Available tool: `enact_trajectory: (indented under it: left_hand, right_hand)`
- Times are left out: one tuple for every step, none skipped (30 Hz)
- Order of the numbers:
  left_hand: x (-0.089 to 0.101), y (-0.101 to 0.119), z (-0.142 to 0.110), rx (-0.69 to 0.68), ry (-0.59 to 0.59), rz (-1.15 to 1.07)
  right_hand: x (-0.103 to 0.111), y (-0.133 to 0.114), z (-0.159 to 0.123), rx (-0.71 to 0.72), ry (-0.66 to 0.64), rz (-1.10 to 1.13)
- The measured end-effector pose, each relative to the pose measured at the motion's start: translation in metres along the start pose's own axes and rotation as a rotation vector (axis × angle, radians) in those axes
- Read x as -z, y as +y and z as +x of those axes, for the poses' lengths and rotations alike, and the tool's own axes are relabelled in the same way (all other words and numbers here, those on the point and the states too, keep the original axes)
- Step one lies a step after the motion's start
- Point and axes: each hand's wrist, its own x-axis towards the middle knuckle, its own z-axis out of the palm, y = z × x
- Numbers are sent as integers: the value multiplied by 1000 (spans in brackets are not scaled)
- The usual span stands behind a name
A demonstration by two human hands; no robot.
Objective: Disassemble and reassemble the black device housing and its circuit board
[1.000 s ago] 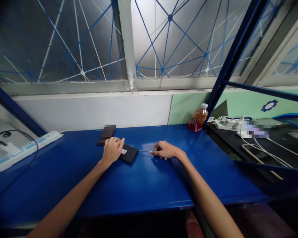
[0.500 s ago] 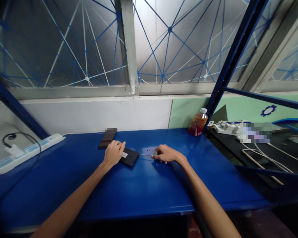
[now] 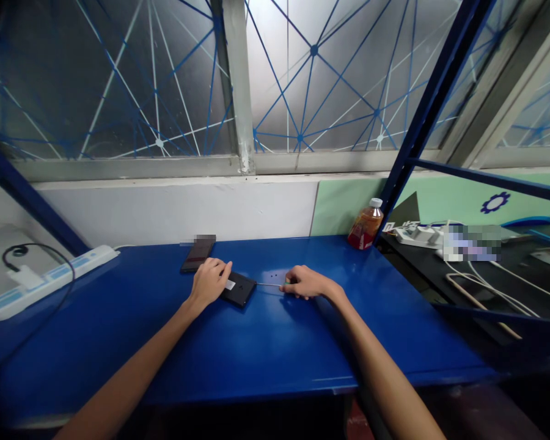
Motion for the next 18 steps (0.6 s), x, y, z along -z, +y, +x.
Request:
enact_trajectory:
  left_hand:
    - [-1,-1,0,0,5,6]
    - [-2,-1,0,-1,11,12]
    - [-2,-1,0,-2,15,15]
    - [-3,-2,0,-3,17,17]
    - [-3,-2,0,-5,18,17]
    - [-3,-2,0,-7,18,16]
    - [-3,-2,0,-10,19,15]
    - [-3,-2,0,-12,21,15]
    - [-3,-2,0,-14,26,15]
    - [-3,-2,0,-16,31,17]
    - [-3,-2,0,-18,36,18]
    - [-3,-2,0,-19,41,19]
    - [-3,-2,0,-21,42,17]
    - [-3,-2,0,-22,42,15]
    - [-4,-2,-1,-22,41,13]
    - [-4,-3,-1,-21,41,12]
    - [-4,-3,-1,-21,41,12]
    - [-4,-3,-1,-21,39,13]
  right_hand:
    - [0,0,0,3,0,-3]
    - [1,1,0,7,3,-7]
    - [1,1,0,11,7,-13]
    - [1,1,0,14,10,-17]
    - [1,2,0,17,10,-21]
    - [0,2,0,19,9,-22]
    - [0,2,1,21,6,-23]
    - [-1,3,1,23,3,-22]
    - [-1,3,1,25,2,-20]
    - [-1,2,2,26,2,-18]
    - [-2,2,2,27,3,-17]
    - [-2,2,2,27,7,-15]
    - [-2,2,2,26,9,-12]
    - [-2,2,2,24,14,-7]
    - [-2,2,2,19,14,2]
    - [-2,2,1,10,10,15]
    - [-2,2,1,-2,4,33]
    - [-2,1,0,-14,-11,57]
